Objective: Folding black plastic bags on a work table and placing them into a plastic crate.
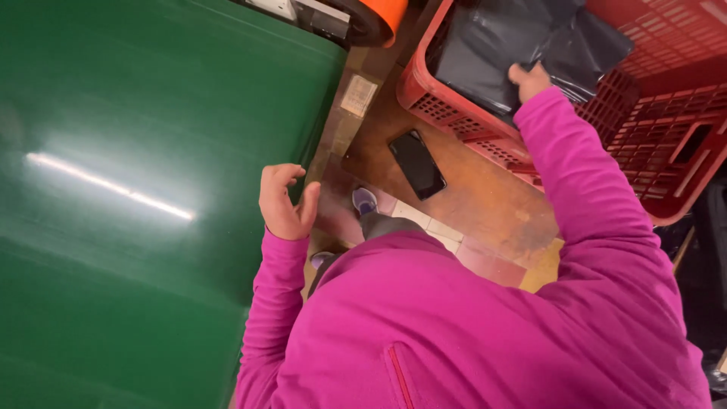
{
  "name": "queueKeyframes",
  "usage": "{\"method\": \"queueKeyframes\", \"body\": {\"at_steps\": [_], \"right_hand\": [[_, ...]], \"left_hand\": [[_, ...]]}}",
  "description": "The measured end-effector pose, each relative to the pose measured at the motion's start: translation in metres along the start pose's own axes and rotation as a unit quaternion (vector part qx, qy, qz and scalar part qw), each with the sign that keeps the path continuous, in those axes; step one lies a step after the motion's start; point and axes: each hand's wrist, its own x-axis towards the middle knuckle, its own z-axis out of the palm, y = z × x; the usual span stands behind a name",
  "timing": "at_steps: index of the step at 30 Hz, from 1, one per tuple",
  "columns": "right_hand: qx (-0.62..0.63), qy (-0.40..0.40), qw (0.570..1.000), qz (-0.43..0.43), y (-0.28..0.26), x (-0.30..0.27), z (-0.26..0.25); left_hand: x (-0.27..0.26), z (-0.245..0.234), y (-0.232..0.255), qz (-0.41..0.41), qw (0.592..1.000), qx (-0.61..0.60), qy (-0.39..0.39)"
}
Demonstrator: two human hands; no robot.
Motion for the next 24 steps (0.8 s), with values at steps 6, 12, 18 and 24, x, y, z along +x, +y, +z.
{"method": "queueKeyframes", "body": {"at_steps": [6, 12, 18, 24], "right_hand": [[-0.367, 0.056, 0.928, -0.029, -0.159, -0.088, -0.002], [-0.427, -0.147, 0.747, -0.489, -0.203, -0.051, 0.055], [-0.554, -0.087, 0.621, -0.547, -0.116, -0.017, 0.086], [-0.576, -0.124, 0.647, -0.484, -0.042, 0.019, 0.054]], "left_hand": [[-0.033, -0.014, -0.008, -0.048, 0.998, 0.047, 0.015], [-0.059, -0.012, -0.006, -0.076, 0.991, 0.106, 0.032], [-0.083, -0.022, -0.016, -0.089, 0.980, 0.175, 0.039], [-0.105, -0.033, -0.028, -0.139, 0.961, 0.231, 0.059]]}}
